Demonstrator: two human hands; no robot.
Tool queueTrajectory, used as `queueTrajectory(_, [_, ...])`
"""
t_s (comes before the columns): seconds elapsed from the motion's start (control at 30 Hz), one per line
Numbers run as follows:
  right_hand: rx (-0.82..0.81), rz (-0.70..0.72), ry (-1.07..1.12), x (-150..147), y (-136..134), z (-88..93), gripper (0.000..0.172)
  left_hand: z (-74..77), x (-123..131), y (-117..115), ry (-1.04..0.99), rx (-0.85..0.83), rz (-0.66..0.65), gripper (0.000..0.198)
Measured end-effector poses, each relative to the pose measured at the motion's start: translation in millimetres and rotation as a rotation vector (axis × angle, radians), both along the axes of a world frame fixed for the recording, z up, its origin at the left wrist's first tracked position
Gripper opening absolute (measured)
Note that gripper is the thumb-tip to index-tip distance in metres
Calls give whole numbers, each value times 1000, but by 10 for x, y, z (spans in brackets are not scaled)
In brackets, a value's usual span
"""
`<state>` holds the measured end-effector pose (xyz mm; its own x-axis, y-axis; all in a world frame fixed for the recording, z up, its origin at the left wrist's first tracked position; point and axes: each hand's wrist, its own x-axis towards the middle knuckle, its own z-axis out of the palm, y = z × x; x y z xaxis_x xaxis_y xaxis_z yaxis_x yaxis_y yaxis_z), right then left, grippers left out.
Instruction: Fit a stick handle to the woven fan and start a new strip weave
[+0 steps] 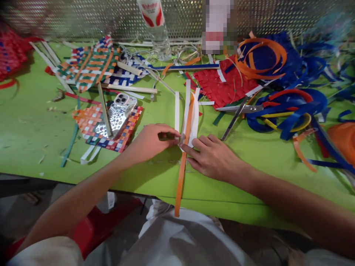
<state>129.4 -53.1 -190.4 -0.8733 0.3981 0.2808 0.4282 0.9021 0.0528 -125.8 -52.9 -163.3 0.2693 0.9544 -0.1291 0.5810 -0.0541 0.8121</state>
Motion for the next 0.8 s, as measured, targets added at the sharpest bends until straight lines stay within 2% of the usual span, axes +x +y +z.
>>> queueTrajectory(0.5, [-11,21,-8,14,6,-1,40,36,75,-23,183,23,2,21])
queueTrajectory(0.67, [-3,10,-14,20,1,-9,41,-15,74,-44,207,83,0,31])
queueTrajectory(0.8, [-8,12,-2,14,1,-4,39,-79,69,-62,216,121,-6,32])
